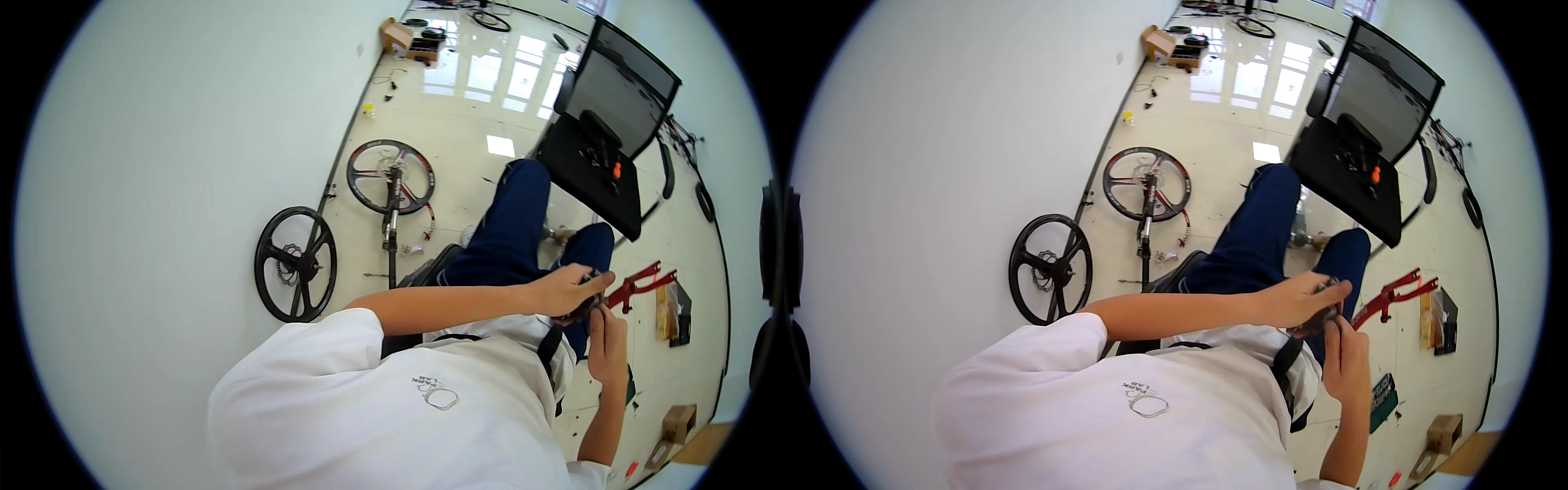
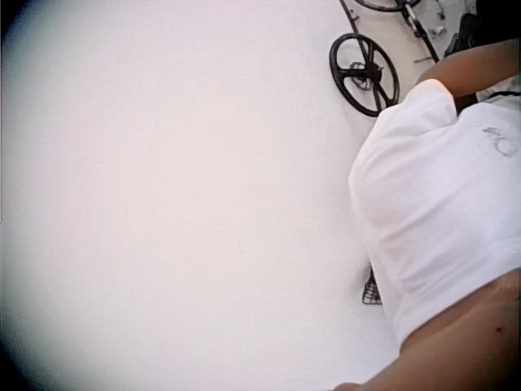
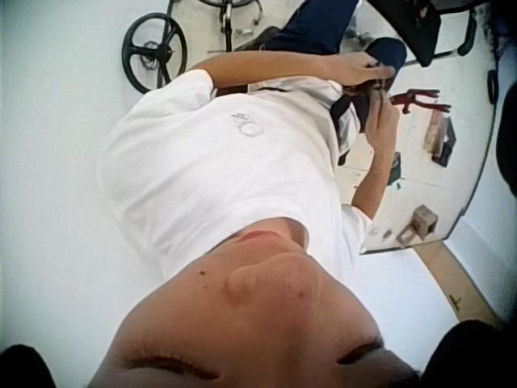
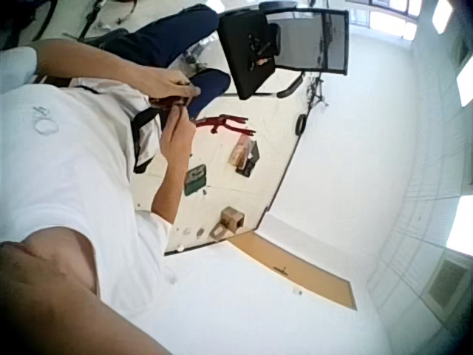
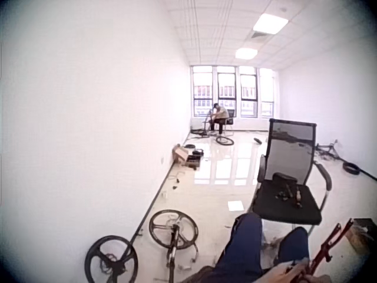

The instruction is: The person uses a screwdriver to loosen a bolt on a bicycle seat post, then places the seat on a chair. They pick up small parts and an Allen key, then insert the key into a derailleur and tighten a bolt.

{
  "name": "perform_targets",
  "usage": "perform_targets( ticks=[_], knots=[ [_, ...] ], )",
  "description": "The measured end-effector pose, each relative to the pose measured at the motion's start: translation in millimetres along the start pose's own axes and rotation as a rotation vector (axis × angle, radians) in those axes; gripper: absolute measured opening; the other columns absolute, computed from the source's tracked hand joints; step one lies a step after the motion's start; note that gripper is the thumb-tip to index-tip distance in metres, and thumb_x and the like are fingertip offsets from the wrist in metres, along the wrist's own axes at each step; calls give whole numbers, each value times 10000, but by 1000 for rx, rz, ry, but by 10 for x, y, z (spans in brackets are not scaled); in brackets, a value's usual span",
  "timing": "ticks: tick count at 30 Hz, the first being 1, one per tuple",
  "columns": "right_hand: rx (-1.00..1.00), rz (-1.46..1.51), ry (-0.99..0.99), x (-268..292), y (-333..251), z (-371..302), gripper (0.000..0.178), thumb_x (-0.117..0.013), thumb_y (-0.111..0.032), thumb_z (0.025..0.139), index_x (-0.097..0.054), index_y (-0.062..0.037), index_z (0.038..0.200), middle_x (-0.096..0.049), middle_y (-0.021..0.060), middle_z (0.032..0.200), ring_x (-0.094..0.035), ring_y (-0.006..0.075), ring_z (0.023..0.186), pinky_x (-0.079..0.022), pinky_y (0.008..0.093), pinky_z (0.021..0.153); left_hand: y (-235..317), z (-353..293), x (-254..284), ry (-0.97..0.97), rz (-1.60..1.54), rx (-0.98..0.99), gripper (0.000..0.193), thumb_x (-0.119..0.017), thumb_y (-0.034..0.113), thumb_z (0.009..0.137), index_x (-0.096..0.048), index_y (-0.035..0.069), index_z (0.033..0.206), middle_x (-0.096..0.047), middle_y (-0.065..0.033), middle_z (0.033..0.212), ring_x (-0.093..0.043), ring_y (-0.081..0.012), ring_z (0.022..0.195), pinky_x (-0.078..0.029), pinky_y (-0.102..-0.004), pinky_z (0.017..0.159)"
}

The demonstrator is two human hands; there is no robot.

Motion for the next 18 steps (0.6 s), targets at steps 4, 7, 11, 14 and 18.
perform_targets(
  ticks=[4,7,11,14,18],
  knots=[
    [44,-382,-309,-4,-126,3,209,-561,-129,920,-476,-31,756,-518,170,567,-527,388,520,-377,451,492,-229,-60,-47,-200,-12,350,674,-364,655,952,-558,45,741,-512,-56,534,-472,-131,388,-372,-277,374],
    [124,-387,-272,29,-175,17,213,-589,-129,894,-462,-40,748,-512,168,556,-526,395,514,-368,462,480,-240,-103,-37,-203,-53,424,668,-353,634,965,-573,41,750,-521,-72,536,-473,-142,386,-374,-291,383],
    [-382,643,68,91,266,-149,156,-513,-189,960,-538,-37,937,-486,53,566,-465,207,432,-305,330,421,-45,-44,118,15,-114,57,561,-305,506,1030,-595,38,924,-559,-72,575,-496,-129,397,-361,-251,385],
    [-626,1558,-233,-280,72,-117,291,-457,-321,989,-395,-123,786,-271,-21,545,-231,75,442,-190,259,384,195,-28,184,126,-146,-264,342,-465,378,1020,-571,56,971,-523,-20,581,-505,-77,453,-379,-226,417],
    [-659,1629,-249,-292,-41,-31,335,-419,-354,1001,-317,-153,753,-203,-36,555,-169,71,456,-128,259,384,355,-108,135,155,19,-454,286,-524,319,993,-567,46,1062,-525,3,676,-508,-56,538,-416,-210,486]
  ],
)
Point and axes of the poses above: each hand's wrist, its own z-axis towards the middle knuckle, its own x-axis out of the back of the hand, y = z × x, the point moved 7 cm from there along z, towards the middle knuckle
